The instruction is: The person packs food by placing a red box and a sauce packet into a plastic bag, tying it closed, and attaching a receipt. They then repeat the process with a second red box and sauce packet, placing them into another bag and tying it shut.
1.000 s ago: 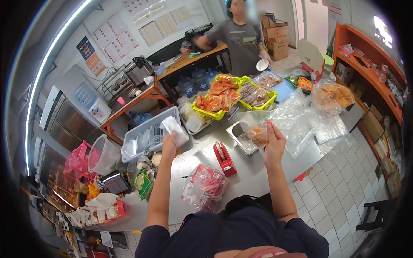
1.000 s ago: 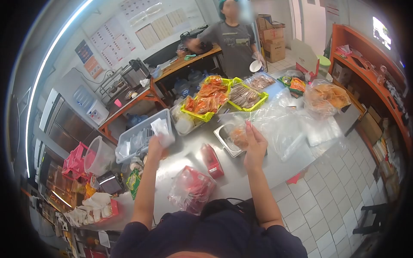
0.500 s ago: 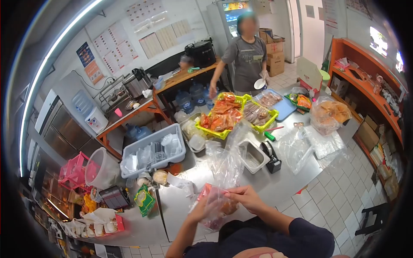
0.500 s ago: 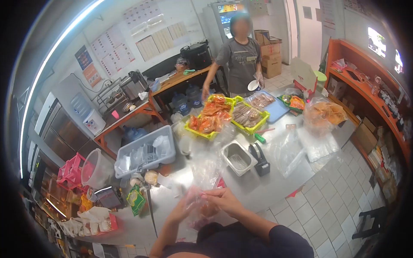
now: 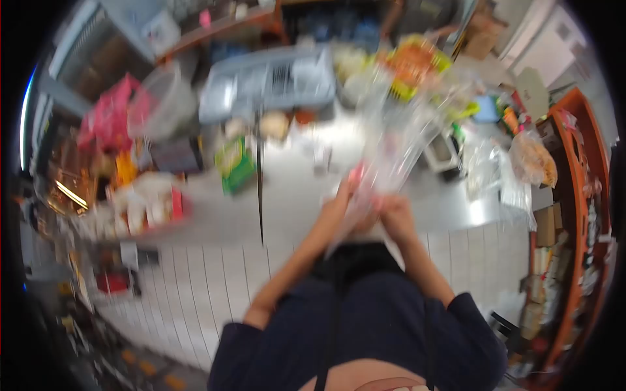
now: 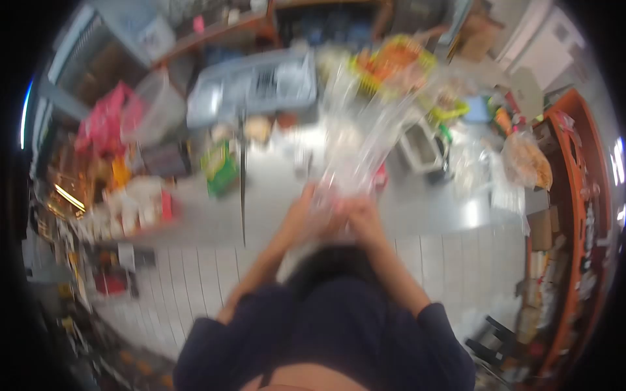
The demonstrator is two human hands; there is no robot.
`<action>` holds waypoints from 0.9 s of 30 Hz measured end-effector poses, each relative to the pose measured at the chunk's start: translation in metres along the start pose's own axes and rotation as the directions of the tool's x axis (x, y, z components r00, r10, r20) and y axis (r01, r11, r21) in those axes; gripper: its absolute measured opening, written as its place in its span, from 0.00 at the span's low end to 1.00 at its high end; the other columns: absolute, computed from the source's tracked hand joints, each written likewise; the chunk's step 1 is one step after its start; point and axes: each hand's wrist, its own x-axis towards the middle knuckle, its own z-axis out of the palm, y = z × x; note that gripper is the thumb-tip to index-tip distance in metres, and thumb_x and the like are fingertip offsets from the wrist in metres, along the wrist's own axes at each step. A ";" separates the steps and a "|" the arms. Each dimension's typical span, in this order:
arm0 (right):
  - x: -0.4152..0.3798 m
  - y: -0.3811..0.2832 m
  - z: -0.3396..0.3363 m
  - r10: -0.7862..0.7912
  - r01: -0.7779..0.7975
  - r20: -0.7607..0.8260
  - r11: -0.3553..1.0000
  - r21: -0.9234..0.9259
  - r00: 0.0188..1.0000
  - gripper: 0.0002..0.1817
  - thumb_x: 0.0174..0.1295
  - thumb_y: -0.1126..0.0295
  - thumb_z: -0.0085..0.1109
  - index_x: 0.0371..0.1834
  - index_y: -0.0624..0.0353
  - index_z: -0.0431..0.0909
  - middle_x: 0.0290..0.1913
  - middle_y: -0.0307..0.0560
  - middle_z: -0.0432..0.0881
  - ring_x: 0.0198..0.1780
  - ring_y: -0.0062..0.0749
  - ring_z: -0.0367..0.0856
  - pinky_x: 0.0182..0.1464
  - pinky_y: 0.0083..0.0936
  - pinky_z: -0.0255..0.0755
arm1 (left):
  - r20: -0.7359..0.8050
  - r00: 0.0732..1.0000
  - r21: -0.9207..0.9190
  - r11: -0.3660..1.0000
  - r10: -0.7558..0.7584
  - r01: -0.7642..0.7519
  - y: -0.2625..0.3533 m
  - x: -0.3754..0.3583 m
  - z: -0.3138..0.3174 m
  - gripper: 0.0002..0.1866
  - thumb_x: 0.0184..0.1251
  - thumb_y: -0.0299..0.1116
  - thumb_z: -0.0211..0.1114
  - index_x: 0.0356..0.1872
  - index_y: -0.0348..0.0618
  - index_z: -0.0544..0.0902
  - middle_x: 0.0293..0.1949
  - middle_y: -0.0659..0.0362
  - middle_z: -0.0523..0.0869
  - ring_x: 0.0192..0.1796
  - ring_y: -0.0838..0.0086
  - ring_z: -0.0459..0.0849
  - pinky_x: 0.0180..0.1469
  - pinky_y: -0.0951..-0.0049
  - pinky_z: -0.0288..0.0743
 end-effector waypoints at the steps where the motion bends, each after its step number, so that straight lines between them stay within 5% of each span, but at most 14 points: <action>1: 0.000 0.008 -0.006 0.028 -0.025 -0.026 0.994 0.107 0.999 0.10 0.57 0.69 0.58 0.35 0.65 0.81 0.31 0.40 0.81 0.33 0.19 0.77 0.35 0.17 0.70 | 0.024 0.999 0.036 0.998 0.044 -0.045 -0.015 0.003 0.002 0.25 0.59 0.40 0.58 0.55 0.41 0.64 0.44 0.44 0.79 0.47 0.55 0.80 0.47 0.64 0.71; 3: 0.005 -0.001 -0.001 -0.043 0.039 0.012 0.975 0.219 0.999 0.10 0.57 0.71 0.58 0.38 0.66 0.80 0.36 0.43 0.81 0.38 0.21 0.76 0.40 0.18 0.69 | 0.077 0.975 -0.142 0.971 0.207 -0.194 -0.009 0.004 -0.006 0.22 0.59 0.38 0.57 0.53 0.40 0.68 0.41 0.45 0.79 0.41 0.58 0.81 0.43 0.66 0.71; 7: 0.003 -0.008 0.002 -0.001 -0.027 0.095 0.954 0.300 0.995 0.10 0.56 0.72 0.59 0.39 0.66 0.80 0.37 0.45 0.82 0.39 0.25 0.78 0.42 0.20 0.70 | 0.225 0.937 -0.227 0.949 0.267 -0.216 -0.021 0.001 -0.005 0.18 0.58 0.36 0.57 0.47 0.37 0.73 0.38 0.45 0.78 0.37 0.62 0.79 0.42 0.70 0.71; 10: 0.000 0.009 -0.012 -0.018 -0.047 0.182 0.937 0.347 0.983 0.10 0.56 0.71 0.59 0.39 0.66 0.80 0.38 0.46 0.82 0.41 0.27 0.78 0.46 0.23 0.69 | 0.007 0.928 -0.176 0.914 0.373 -0.366 -0.019 -0.002 0.006 0.15 0.61 0.37 0.56 0.42 0.36 0.75 0.38 0.50 0.79 0.39 0.69 0.78 0.43 0.74 0.69; 11: 0.001 0.008 -0.014 -0.037 -0.051 0.229 0.930 0.364 0.973 0.10 0.56 0.71 0.59 0.39 0.65 0.80 0.38 0.46 0.82 0.42 0.28 0.78 0.47 0.24 0.69 | 0.118 0.987 -0.455 0.889 0.111 -0.046 -0.015 -0.006 0.008 0.16 0.62 0.39 0.56 0.43 0.36 0.74 0.41 0.54 0.78 0.42 0.72 0.76 0.44 0.75 0.68; 12: 0.003 0.007 -0.017 -0.024 -0.086 0.254 0.907 0.413 0.967 0.11 0.56 0.70 0.60 0.39 0.64 0.80 0.40 0.46 0.82 0.44 0.30 0.78 0.49 0.27 0.69 | 0.293 0.950 -0.648 0.707 -0.113 0.284 -0.012 -0.005 0.009 0.17 0.63 0.40 0.55 0.45 0.37 0.74 0.43 0.57 0.77 0.45 0.75 0.74 0.46 0.76 0.67; 13: 0.007 0.005 -0.022 -0.006 -0.108 0.266 0.906 0.410 0.964 0.11 0.56 0.70 0.60 0.39 0.64 0.80 0.40 0.46 0.82 0.44 0.30 0.78 0.49 0.27 0.69 | 0.282 0.951 -0.657 0.696 -0.126 0.288 -0.012 -0.003 0.008 0.17 0.63 0.40 0.55 0.45 0.37 0.74 0.43 0.57 0.77 0.45 0.75 0.74 0.46 0.76 0.67; 15: 0.014 0.001 -0.030 0.026 -0.131 0.288 0.926 0.353 0.957 0.07 0.57 0.63 0.59 0.37 0.48 0.81 0.61 0.66 0.63 0.63 0.52 0.63 0.60 0.43 0.61 | 0.349 0.934 -0.837 0.473 0.075 0.274 -0.008 0.001 0.003 0.17 0.64 0.39 0.57 0.49 0.39 0.70 0.47 0.62 0.73 0.48 0.79 0.71 0.47 0.76 0.66; 16: 0.022 -0.003 -0.034 0.038 -0.153 0.307 0.920 0.361 0.951 0.07 0.57 0.63 0.59 0.37 0.48 0.81 0.61 0.66 0.63 0.63 0.52 0.63 0.60 0.43 0.61 | 0.333 0.942 -0.839 0.472 0.054 0.270 -0.002 0.007 0.005 0.17 0.64 0.39 0.57 0.49 0.39 0.70 0.47 0.62 0.73 0.48 0.79 0.71 0.47 0.76 0.66; 18: 0.031 -0.016 -0.030 0.046 -0.165 0.303 0.910 0.381 0.952 0.07 0.57 0.61 0.59 0.35 0.48 0.81 0.61 0.67 0.62 0.63 0.53 0.62 0.60 0.43 0.62 | 0.230 0.965 -0.703 0.707 0.124 0.077 0.009 0.014 0.014 0.19 0.62 0.35 0.60 0.50 0.40 0.67 0.49 0.60 0.70 0.51 0.79 0.69 0.48 0.77 0.65; 23: 0.056 -0.007 -0.041 0.029 -0.150 0.291 0.903 0.403 0.956 0.08 0.52 0.68 0.63 0.33 0.60 0.83 0.57 0.64 0.69 0.62 0.46 0.66 0.60 0.35 0.61 | 0.140 0.987 -0.657 0.739 -0.073 0.148 0.009 0.027 0.031 0.20 0.59 0.33 0.63 0.49 0.39 0.67 0.43 0.59 0.75 0.47 0.80 0.72 0.47 0.78 0.65; 26: 0.055 -0.015 -0.052 0.220 -0.316 0.385 0.926 0.206 0.896 0.06 0.49 0.75 0.63 0.31 0.61 0.84 0.51 0.55 0.76 0.54 0.35 0.72 0.56 0.29 0.63 | 0.103 0.977 -0.714 0.670 -0.188 0.204 0.008 0.018 0.037 0.16 0.58 0.31 0.63 0.44 0.39 0.70 0.37 0.61 0.77 0.43 0.82 0.73 0.45 0.80 0.65; 27: 0.053 -0.022 -0.056 0.240 -0.339 0.395 0.918 0.203 0.887 0.06 0.49 0.75 0.63 0.31 0.61 0.84 0.51 0.55 0.76 0.54 0.35 0.72 0.56 0.29 0.63 | 0.003 0.983 -0.634 0.760 -0.182 0.142 0.010 0.016 0.037 0.14 0.58 0.30 0.63 0.41 0.39 0.71 0.35 0.62 0.77 0.41 0.83 0.72 0.43 0.81 0.65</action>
